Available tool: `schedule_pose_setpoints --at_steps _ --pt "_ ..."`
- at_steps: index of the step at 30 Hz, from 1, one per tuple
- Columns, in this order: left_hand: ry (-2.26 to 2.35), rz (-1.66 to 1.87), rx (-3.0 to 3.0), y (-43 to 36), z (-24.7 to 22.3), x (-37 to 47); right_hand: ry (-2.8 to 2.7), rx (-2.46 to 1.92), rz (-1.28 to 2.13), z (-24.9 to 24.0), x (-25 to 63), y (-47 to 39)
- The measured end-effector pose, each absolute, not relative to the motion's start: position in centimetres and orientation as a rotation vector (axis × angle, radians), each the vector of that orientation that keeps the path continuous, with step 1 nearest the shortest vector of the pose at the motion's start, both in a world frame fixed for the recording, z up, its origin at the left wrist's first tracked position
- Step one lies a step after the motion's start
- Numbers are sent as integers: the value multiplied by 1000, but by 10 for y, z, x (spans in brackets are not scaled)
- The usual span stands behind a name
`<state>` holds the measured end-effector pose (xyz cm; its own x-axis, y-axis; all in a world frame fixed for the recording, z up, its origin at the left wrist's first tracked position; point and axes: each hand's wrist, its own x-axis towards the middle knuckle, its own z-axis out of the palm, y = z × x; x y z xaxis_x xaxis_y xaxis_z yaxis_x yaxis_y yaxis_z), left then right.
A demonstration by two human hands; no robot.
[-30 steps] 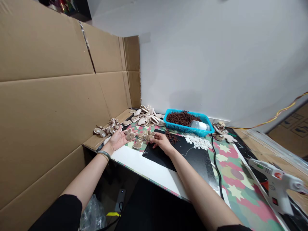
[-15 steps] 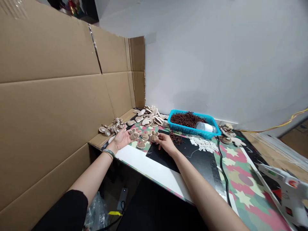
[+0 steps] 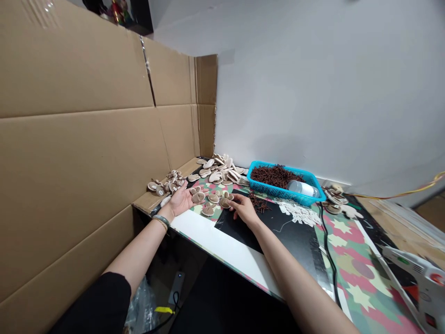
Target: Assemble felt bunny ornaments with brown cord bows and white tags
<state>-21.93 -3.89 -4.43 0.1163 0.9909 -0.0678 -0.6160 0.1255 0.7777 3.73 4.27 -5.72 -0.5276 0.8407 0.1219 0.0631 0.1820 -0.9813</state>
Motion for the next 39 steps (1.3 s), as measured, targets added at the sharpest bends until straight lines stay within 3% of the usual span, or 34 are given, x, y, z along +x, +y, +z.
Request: schedule_pose_setpoints --at_steps 6,18,24,29,35,39 --pt "761 1326 723 -40 -40 -215 -1816 -920 1303 -59 36 45" --pt "1202 1315 1247 -40 -23 -202 -2177 -1180 520 -30 18 14" --pt "1355 673 2130 -45 -33 -187 -2278 -1121 585 -40 8 16" --pt "1429 354 2378 -59 -36 -212 -2362 -843 727 -40 2 3" --pt "1559 554 2431 -51 -32 -218 -2538 -979 245 -7 -21 68" --pt "1416 427 2433 -45 -27 -201 -2588 -818 145 -4 -41 129"
